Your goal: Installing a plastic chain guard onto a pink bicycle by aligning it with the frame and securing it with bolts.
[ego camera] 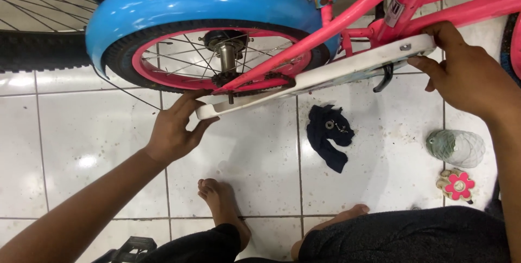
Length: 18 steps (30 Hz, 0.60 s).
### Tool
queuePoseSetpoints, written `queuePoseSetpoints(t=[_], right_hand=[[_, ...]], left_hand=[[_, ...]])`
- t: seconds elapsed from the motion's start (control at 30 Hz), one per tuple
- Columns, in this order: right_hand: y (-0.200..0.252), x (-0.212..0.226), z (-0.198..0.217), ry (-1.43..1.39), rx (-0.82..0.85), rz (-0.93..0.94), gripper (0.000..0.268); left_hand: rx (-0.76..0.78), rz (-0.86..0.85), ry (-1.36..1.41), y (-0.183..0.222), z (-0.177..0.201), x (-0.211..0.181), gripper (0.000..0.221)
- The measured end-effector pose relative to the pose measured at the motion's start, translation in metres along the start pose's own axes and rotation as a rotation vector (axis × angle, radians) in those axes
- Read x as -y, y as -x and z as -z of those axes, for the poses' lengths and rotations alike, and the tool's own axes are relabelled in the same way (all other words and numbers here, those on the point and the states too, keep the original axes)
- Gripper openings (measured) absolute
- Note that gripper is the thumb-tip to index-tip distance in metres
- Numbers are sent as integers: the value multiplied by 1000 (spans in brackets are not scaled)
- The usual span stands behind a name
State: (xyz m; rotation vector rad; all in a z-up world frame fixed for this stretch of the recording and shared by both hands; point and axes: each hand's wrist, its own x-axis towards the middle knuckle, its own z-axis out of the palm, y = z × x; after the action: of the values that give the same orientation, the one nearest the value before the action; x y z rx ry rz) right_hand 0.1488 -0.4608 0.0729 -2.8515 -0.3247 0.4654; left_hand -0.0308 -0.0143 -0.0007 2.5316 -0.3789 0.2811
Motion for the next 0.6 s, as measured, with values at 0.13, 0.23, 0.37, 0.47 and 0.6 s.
queuePoseSetpoints(t=[0.13, 0.23, 0.37, 0.47, 0.6], right_hand=[[1, -2, 0, 19, 6, -28, 39], [-2, -5, -2, -24, -27, 44, 45], [-2, -5, -2, -11, -12, 12, 46], [-1, -4, -2, -26, -10, 18, 46], [-2, -6, -3, -56, -13, 45, 46]], left_hand=[[4, 87, 6, 13, -17, -2, 29], [67, 129, 58, 22, -27, -7, 35], [70, 185, 121, 18, -25, -5, 30], [72, 146, 82, 21, -26, -5, 31], [76, 187, 134, 22, -25, -9, 32]])
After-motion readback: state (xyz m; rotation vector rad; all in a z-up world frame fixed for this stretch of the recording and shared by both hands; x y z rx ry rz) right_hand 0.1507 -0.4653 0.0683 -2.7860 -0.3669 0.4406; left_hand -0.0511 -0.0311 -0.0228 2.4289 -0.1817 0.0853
